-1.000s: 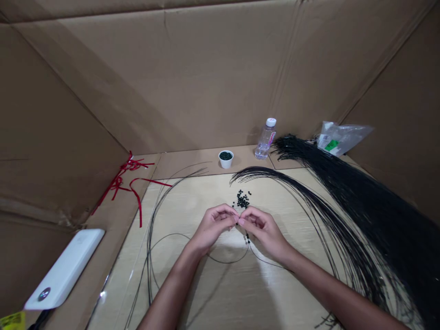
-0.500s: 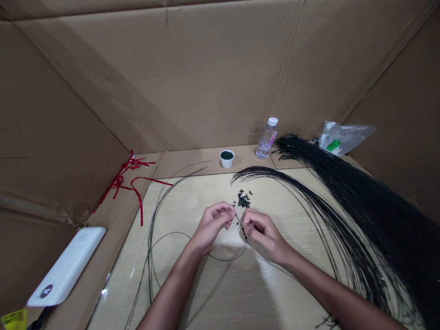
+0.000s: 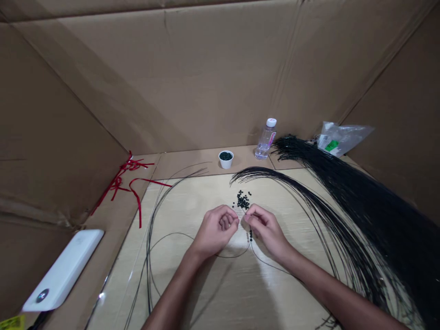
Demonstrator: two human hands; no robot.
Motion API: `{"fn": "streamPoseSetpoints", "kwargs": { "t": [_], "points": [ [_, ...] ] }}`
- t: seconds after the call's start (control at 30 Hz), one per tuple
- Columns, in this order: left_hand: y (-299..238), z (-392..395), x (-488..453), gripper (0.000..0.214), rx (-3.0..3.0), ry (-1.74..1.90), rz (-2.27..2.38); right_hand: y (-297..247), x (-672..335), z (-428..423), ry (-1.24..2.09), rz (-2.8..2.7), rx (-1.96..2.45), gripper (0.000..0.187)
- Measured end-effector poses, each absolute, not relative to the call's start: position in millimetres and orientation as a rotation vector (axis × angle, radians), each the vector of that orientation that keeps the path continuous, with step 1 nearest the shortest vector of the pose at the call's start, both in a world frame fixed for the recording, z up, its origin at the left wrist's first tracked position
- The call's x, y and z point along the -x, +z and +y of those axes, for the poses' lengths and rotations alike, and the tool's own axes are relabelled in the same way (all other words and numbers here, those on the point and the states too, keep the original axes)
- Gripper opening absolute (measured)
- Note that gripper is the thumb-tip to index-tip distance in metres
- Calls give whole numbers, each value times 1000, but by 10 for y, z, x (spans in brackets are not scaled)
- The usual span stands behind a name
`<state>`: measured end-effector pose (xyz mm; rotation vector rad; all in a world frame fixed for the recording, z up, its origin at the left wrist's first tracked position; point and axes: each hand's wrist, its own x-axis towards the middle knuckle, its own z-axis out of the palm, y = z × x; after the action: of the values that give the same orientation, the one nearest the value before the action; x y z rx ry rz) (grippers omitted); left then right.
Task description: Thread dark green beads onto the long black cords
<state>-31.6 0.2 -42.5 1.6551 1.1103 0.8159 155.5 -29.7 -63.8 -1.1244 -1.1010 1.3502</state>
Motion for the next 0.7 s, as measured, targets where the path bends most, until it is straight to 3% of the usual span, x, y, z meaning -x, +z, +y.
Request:
{"fn": "streamPoseSetpoints", "kwargs": {
  "t": [0.17, 0.47, 0.57, 0.7],
  "points": [
    [-444, -2, 314, 1, -1978, 779, 1139, -622, -1555, -281, 1366, -1047, 1133, 30],
    [-450, 34, 349, 10, -1938, 745, 1108, -658, -1558, -281, 1365, -1042, 1140, 27],
    [-468, 29, 332, 10, -1818, 780, 1095, -668, -1566, -282, 1372, -1054, 1137, 26],
    [-526, 13, 258, 26, -1290, 941, 1043, -652, -1564, -282, 1385, -1071, 1115, 24]
  ]
}}
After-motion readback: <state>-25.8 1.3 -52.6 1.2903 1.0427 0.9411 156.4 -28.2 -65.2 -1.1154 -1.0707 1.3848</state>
